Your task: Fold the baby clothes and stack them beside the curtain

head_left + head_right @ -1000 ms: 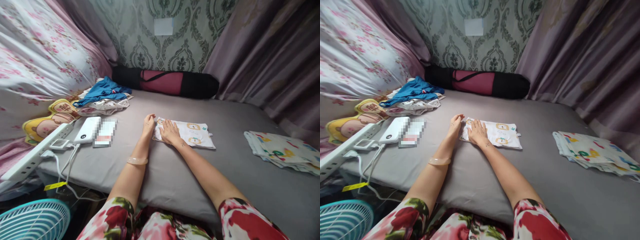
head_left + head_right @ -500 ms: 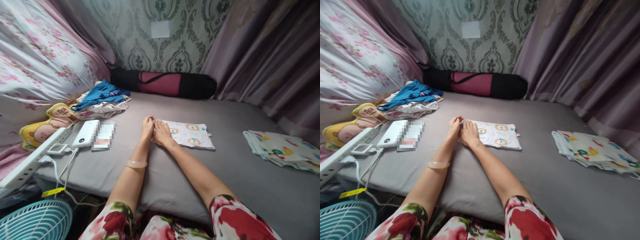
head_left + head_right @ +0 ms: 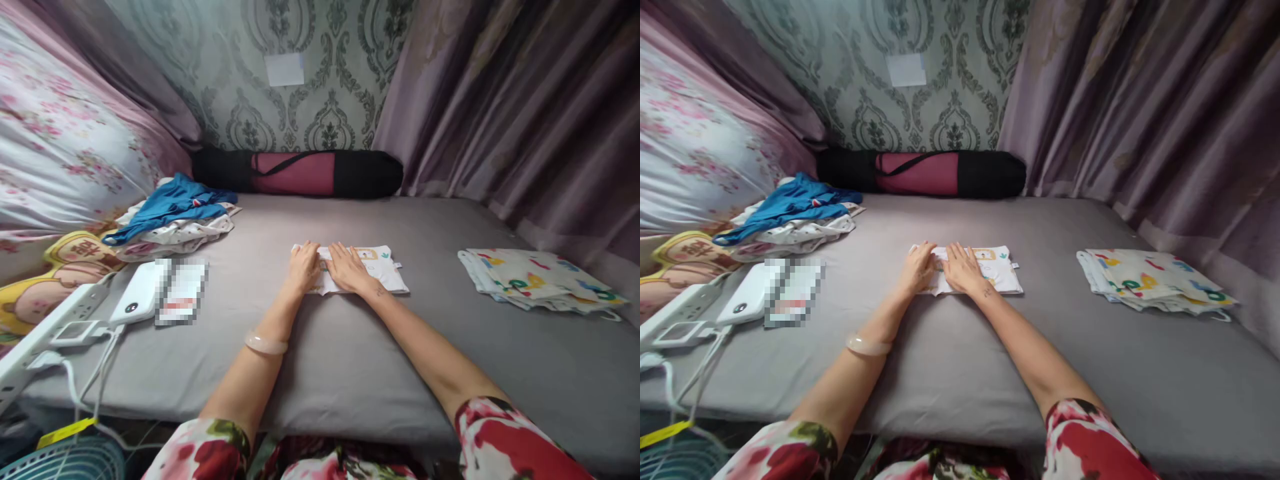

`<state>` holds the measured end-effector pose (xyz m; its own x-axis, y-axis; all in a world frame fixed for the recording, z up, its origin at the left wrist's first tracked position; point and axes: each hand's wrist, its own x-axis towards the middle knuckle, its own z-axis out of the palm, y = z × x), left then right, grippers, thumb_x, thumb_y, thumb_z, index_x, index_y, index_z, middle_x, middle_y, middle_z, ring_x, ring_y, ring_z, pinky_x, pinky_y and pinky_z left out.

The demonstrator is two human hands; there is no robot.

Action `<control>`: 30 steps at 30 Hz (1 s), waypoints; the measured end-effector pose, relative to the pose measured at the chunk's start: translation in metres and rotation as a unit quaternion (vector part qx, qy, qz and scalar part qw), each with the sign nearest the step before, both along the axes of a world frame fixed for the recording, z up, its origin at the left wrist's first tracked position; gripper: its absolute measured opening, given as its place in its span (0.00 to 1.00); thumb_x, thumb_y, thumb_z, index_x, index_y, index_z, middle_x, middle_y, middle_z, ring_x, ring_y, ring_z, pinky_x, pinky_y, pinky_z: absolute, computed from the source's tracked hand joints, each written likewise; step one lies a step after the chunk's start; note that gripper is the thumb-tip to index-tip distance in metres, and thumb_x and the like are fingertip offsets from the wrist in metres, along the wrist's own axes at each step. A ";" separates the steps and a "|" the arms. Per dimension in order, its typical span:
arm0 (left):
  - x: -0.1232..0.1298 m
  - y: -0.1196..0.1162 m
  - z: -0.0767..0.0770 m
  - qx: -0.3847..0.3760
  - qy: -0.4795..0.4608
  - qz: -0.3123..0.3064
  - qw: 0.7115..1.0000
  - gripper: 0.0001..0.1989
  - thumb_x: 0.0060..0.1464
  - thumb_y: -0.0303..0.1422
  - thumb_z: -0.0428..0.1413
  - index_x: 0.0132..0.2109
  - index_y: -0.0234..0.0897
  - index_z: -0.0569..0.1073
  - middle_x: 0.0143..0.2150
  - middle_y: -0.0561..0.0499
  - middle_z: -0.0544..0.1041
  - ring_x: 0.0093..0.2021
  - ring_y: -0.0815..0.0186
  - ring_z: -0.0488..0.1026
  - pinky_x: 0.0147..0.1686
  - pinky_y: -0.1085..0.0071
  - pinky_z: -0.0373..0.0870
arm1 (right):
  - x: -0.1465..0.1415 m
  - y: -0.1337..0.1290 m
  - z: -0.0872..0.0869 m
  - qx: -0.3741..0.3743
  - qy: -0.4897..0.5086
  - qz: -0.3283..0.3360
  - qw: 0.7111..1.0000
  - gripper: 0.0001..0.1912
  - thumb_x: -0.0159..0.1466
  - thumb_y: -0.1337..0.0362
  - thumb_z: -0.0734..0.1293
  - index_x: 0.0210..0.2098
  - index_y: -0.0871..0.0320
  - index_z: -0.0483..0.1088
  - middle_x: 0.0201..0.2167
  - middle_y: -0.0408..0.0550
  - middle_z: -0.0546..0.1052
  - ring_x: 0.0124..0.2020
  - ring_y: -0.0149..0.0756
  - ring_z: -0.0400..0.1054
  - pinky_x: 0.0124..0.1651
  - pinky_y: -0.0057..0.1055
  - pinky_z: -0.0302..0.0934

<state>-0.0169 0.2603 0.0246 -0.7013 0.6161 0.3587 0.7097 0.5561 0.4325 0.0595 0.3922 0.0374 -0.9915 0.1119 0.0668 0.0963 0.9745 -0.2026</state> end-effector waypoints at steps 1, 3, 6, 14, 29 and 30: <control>0.003 0.004 0.000 -0.035 0.019 -0.024 0.999 0.19 0.62 0.26 0.43 0.58 0.34 0.67 0.61 0.42 0.70 0.66 0.58 0.59 0.65 0.56 0.52 | 0.003 0.005 -0.001 0.006 -0.001 0.005 1.000 0.31 0.71 0.58 0.47 0.68 0.70 0.52 0.69 0.57 0.53 0.70 0.44 0.42 0.70 0.47 0.32; 0.007 0.009 -0.001 -0.096 0.036 -0.050 0.993 0.20 0.64 0.27 0.42 0.61 0.33 0.65 0.64 0.42 0.67 0.68 0.57 0.56 0.66 0.55 0.49 | 0.006 0.012 -0.004 0.007 -0.005 0.012 1.000 0.31 0.71 0.58 0.47 0.68 0.69 0.52 0.69 0.57 0.54 0.70 0.43 0.43 0.70 0.46 0.32; 0.009 0.015 -0.002 -0.173 0.013 -0.047 0.984 0.22 0.66 0.31 0.40 0.64 0.33 0.61 0.68 0.42 0.61 0.69 0.55 0.53 0.66 0.53 0.49 | 0.007 0.014 -0.007 -0.007 -0.015 0.009 1.000 0.31 0.71 0.58 0.46 0.68 0.68 0.52 0.69 0.55 0.53 0.70 0.43 0.43 0.70 0.45 0.33; 0.007 0.014 -0.003 -0.211 -0.001 -0.036 0.977 0.23 0.67 0.35 0.38 0.65 0.35 0.59 0.70 0.44 0.58 0.70 0.56 0.51 0.67 0.54 0.47 | 0.007 0.015 -0.012 -0.032 -0.014 0.009 0.999 0.31 0.71 0.59 0.46 0.68 0.69 0.52 0.70 0.54 0.53 0.70 0.43 0.42 0.70 0.45 0.33; 0.011 0.008 0.000 -0.247 0.037 0.018 0.968 0.27 0.67 0.40 0.36 0.66 0.31 0.59 0.69 0.39 0.58 0.69 0.53 0.52 0.66 0.47 0.43 | 0.023 0.039 -0.007 -0.015 -0.035 -0.102 0.994 0.32 0.71 0.57 0.48 0.68 0.72 0.52 0.69 0.60 0.52 0.70 0.44 0.42 0.70 0.42 0.32; 0.011 0.008 -0.001 -0.250 0.039 0.014 0.967 0.27 0.67 0.40 0.36 0.66 0.31 0.59 0.69 0.38 0.58 0.69 0.53 0.52 0.66 0.47 0.43 | 0.023 0.039 -0.007 -0.016 -0.033 -0.102 0.994 0.32 0.71 0.57 0.48 0.68 0.71 0.52 0.69 0.59 0.52 0.70 0.44 0.42 0.70 0.41 0.32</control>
<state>-0.0064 0.2682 0.0240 -0.7036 0.7068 0.0733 0.7104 0.7021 0.0494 0.0825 0.4314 0.0299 -0.9499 0.3125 -0.0053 0.3059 0.9262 -0.2205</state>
